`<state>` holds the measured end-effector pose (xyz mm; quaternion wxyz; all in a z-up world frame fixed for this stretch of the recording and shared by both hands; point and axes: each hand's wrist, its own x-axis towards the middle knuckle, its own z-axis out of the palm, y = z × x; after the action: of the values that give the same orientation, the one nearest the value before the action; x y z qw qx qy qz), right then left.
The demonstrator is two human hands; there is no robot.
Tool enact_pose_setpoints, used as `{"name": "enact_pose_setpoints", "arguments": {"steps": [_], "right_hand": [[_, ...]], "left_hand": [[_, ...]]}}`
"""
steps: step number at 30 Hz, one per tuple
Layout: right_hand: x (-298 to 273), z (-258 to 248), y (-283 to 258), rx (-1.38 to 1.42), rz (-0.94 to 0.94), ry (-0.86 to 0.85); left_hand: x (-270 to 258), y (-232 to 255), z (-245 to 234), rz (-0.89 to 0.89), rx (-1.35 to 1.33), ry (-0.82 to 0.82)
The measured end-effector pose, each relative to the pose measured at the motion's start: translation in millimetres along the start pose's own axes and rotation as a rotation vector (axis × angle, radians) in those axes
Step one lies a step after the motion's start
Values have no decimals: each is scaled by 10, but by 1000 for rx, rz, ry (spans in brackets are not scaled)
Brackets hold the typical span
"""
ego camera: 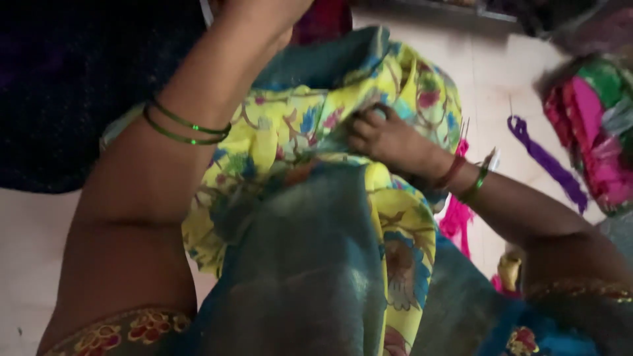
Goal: The recorder is attaching decorative tassels and beads to the edge of a pink saree.
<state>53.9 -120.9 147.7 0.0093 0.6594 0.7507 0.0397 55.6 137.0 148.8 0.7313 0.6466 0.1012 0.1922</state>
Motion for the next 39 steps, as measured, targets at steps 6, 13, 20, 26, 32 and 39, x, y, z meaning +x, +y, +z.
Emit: {"name": "enact_pose_setpoints", "arguments": {"steps": [6,13,20,26,32,39], "right_hand": [[-40,132,259,-69,-128,80],[-33,-1450,697,-309,-3,343],[-84,-1701,849,-897,-16,449],[-89,-1575,910,-898,60,461],[-18,-1465,956,-828,-78,516],[-25,-1347,993,-791,-36,548]], "left_hand": [[134,812,-58,-255,-155,-110],[110,1062,-94,-276,-50,-207],[135,1096,-99,-295,-23,-263],[213,964,-84,-321,8,-219],[146,1046,-116,-297,36,-192],[88,1222,-94,-343,46,-300]]}}
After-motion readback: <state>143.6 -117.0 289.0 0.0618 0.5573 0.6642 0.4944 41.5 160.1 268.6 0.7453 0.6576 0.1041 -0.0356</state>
